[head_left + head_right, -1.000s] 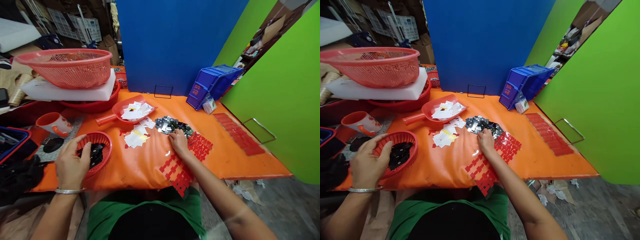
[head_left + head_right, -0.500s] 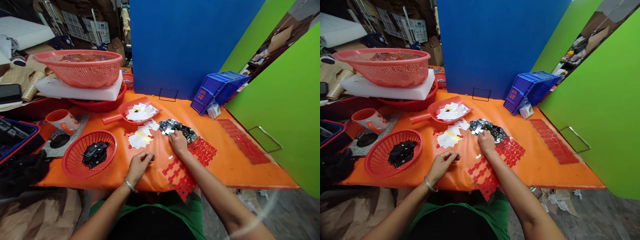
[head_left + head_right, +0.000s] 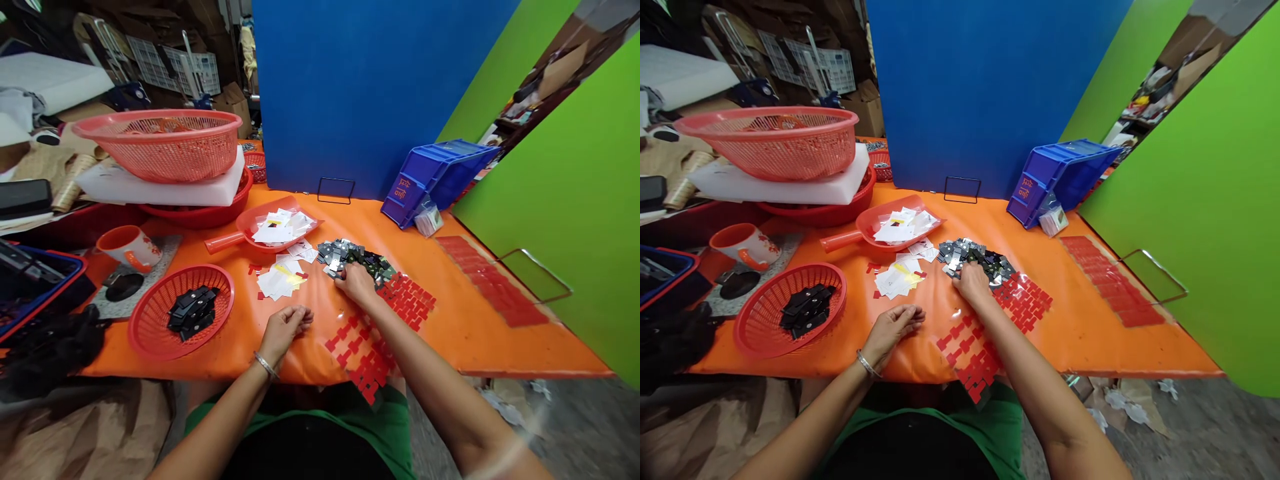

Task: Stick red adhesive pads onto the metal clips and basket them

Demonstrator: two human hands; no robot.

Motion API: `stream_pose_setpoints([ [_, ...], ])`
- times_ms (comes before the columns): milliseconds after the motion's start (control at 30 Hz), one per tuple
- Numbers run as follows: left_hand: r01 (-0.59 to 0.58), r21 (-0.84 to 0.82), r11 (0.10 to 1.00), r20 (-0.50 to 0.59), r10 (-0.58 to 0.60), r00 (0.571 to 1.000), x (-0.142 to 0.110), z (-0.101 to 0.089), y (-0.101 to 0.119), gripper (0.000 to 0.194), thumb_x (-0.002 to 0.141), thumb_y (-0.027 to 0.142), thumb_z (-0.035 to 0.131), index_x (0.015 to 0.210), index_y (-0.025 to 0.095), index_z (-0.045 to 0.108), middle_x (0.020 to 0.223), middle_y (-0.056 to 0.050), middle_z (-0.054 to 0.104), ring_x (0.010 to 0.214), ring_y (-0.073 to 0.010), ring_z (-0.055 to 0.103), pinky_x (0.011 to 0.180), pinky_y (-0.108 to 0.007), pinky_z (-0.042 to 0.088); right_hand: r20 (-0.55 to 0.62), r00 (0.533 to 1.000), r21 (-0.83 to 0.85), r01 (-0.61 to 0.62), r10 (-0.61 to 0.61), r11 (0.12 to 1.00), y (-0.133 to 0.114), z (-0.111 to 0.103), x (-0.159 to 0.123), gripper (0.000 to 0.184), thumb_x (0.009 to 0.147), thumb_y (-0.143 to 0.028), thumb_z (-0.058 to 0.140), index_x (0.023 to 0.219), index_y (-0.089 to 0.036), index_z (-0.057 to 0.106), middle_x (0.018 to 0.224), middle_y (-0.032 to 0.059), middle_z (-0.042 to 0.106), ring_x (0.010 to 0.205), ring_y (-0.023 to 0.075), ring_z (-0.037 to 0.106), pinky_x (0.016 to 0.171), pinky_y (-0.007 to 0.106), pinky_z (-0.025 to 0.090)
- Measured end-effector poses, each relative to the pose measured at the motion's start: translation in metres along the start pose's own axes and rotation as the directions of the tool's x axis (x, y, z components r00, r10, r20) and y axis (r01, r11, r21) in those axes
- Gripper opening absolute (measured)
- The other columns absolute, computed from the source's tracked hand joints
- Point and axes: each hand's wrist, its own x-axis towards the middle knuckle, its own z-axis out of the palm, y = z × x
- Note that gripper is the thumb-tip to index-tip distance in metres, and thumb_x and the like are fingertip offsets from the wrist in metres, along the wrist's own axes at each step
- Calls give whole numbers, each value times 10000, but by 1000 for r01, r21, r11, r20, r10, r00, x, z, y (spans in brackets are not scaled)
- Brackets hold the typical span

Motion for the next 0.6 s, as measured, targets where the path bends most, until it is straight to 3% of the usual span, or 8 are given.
stream_pose_setpoints([
  [133,32,-161,986,-44,-39,998,4,11,1,252,702,224,738,895,86,655,884,-111,685,741,-122,652,756,-240,516,102,994,173,-53,36,984,-7,-1,-13,108,696,-190,604,597,-158,574,659,51,611,638,157,545,541,239,341],
  [233,52,-260,964,-50,-67,996,6,21,-1,312,674,177,753,955,103,638,912,-96,680,748,-115,648,791,-249,508,209,978,328,-81,12,941,-17,8,-36,234,758,-345,571,621,-156,583,539,4,545,473,104,460,460,220,325],
  [367,-45,-252,967,-39,37,999,8,20,1,213,673,244,738,822,120,648,807,-47,661,710,-121,626,758,-263,509,343,937,655,-195,-57,730,-27,24,-76,349,762,-485,552,722,-143,604,544,-11,518,429,90,398,420,221,325],
  [400,-88,-160,983,-59,79,995,9,16,3,191,686,273,721,786,127,649,762,-36,651,680,-127,616,723,-268,510,310,947,685,-165,-79,709,-27,27,-84,341,767,-474,554,743,-140,614,575,1,536,454,99,424,439,228,351],
  [467,-201,185,962,-74,217,973,8,6,9,158,720,296,677,773,148,667,720,-30,641,662,-148,600,685,-279,496,124,983,626,30,-138,779,-26,29,-97,290,807,-403,536,856,-139,648,705,45,590,574,138,512,536,261,429],
  [533,-317,591,742,17,381,924,6,-6,14,124,761,259,623,816,176,696,766,-47,656,719,-177,598,712,-295,471,-79,959,422,281,-274,862,-22,29,-103,286,851,-288,494,1069,-166,633,906,95,605,783,193,562,680,315,471],
  [600,-360,828,430,146,454,879,4,-14,16,157,801,225,567,855,200,712,828,-66,664,778,-195,592,741,-304,445,-141,882,178,469,-449,865,-19,30,-105,386,872,-182,446,1243,-220,546,1067,120,571,939,228,529,778,364,468],
])
